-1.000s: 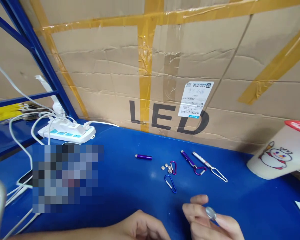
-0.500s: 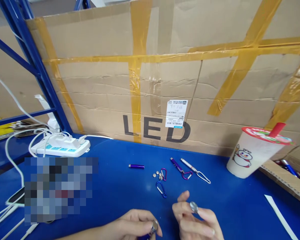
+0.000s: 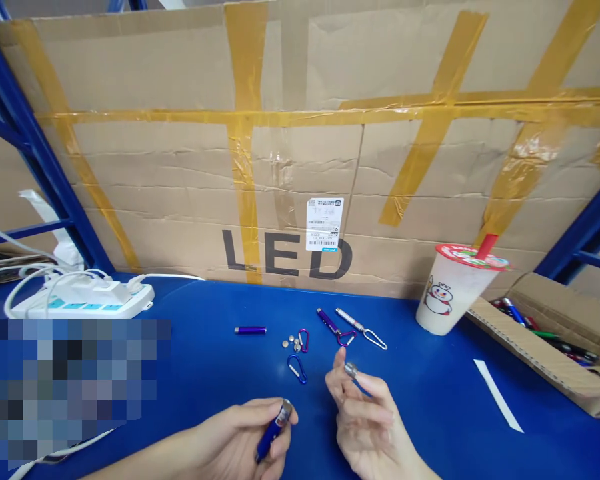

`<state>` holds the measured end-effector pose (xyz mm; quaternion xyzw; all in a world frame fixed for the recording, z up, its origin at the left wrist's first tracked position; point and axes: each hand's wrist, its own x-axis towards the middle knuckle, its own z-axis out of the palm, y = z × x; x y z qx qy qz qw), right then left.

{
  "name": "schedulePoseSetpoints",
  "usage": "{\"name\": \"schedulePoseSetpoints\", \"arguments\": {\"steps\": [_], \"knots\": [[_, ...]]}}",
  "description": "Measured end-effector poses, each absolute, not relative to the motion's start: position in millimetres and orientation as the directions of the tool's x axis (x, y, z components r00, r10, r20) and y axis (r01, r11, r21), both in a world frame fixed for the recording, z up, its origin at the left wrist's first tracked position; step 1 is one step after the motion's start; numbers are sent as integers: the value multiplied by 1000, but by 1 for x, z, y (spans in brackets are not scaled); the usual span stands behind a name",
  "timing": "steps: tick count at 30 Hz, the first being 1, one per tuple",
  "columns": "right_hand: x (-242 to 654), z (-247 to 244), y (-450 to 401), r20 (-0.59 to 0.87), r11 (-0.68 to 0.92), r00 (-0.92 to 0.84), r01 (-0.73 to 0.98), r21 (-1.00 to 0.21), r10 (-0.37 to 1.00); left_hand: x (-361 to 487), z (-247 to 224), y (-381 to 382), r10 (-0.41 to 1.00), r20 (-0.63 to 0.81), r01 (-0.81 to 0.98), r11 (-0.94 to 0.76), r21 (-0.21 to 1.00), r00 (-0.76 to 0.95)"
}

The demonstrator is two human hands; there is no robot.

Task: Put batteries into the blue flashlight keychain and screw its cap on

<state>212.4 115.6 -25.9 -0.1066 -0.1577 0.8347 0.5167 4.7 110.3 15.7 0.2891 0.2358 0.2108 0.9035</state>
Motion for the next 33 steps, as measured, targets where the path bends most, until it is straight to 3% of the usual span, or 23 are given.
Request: {"name": "schedulePoseSetpoints", "arguments": {"steps": [4, 11, 19, 24, 28, 30, 33], "knots": [[209, -17, 117, -60, -446, -455, -822, -353, 888, 6, 18, 113, 478, -352, -183, 763, 620, 805], [204, -4, 119, -118, -469, -456, -828, -308, 882, 5, 12, 121, 349, -316, -94, 788, 609, 882], [203, -3, 124, -38, -427, -452, -809, -405, 891, 4, 11, 127, 262, -279, -22, 763, 646, 924], [199, 3, 124, -32, -441, -466, -808, -390, 884, 3, 12, 127, 269, -289, -7, 743, 669, 919], [195, 10, 120, -47, -462, -511, -729, -504, 858, 3, 14, 125, 296, -278, -30, 731, 682, 914], [192, 14, 117, -106, -499, -554, -631, -594, 826, 3, 14, 124, 305, -271, -42, 731, 681, 913], [186, 18, 111, -225, -480, -477, -522, -705, 849, 3, 14, 124, 311, -275, -53, 743, 667, 910]]}}
